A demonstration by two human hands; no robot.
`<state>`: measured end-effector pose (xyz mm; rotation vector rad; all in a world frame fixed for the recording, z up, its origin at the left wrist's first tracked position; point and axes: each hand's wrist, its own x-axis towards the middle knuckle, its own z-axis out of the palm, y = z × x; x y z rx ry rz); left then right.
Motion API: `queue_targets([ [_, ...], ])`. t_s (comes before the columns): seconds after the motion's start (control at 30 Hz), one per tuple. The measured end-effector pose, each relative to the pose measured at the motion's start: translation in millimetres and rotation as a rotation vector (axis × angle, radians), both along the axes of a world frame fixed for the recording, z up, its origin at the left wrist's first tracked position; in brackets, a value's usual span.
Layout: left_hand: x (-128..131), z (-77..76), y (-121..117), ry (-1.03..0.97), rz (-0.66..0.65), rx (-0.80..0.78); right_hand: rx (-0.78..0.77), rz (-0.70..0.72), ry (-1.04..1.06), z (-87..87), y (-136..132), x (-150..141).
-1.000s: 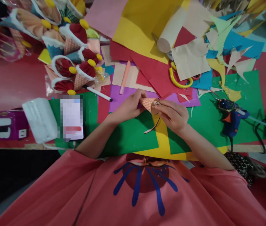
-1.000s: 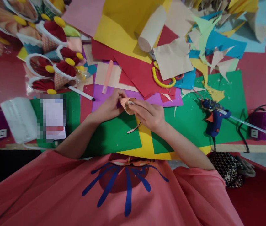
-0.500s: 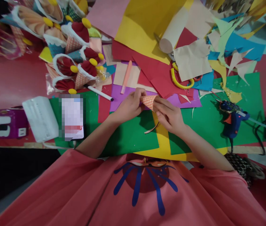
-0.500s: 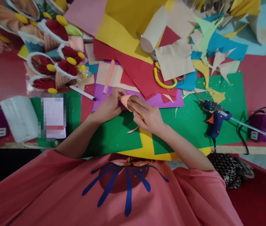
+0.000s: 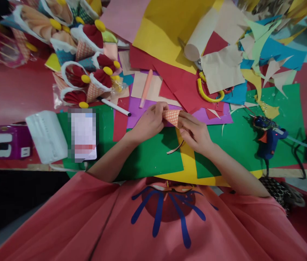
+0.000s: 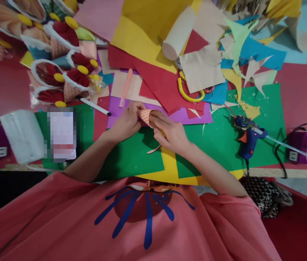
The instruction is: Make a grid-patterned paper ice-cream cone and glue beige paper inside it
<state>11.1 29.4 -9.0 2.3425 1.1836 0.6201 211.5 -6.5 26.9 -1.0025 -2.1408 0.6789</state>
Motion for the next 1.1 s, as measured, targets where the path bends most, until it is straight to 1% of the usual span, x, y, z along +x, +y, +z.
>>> queue_targets([
  [0.13,-0.4,0.3,0.3,0.000,0.006,-0.027,-0.023,0.009,-0.043,0.8,0.3,-0.8],
  [0.23,1.9,4.0,1.1,-0.101,0.013,-0.112,-0.003,0.007,-0.047,0.0,-0.3,-0.1],
  [0.33,4.4,10.6,1.4,-0.272,0.019,-0.262,0.141,-0.021,0.049,-1.1,-1.4,3.3],
  [0.43,4.2,18.4,0.9,-0.402,-0.015,-0.384,0.312,-0.111,0.140,-1.7,-1.9,8.0],
  [0.5,3.1,23.0,0.3,-0.442,-0.052,-0.424,0.381,-0.152,0.117,-1.9,-2.0,9.8],
  [0.53,2.7,24.9,-0.1,-0.450,-0.068,-0.449,0.405,-0.149,0.082,-2.0,-2.1,9.9],
  [0.63,2.9,28.8,-1.1,-0.458,-0.090,-0.555,0.430,-0.058,-0.048,-3.1,-2.4,8.2],
  [0.7,4.2,30.4,-1.3,-0.448,-0.095,-0.602,0.404,-0.004,-0.100,-4.5,-2.3,6.7],
  [0.77,5.7,31.8,-1.1,-0.425,-0.099,-0.608,0.358,0.005,-0.119,-5.3,-1.8,5.7],
  [0.97,8.2,30.6,-0.4,-0.302,-0.156,-0.655,0.348,0.020,-0.019,-1.7,0.9,4.3],
  [1.1,8.1,27.6,0.1,-0.186,-0.180,-0.623,0.304,-0.030,0.029,1.7,1.4,1.9],
])
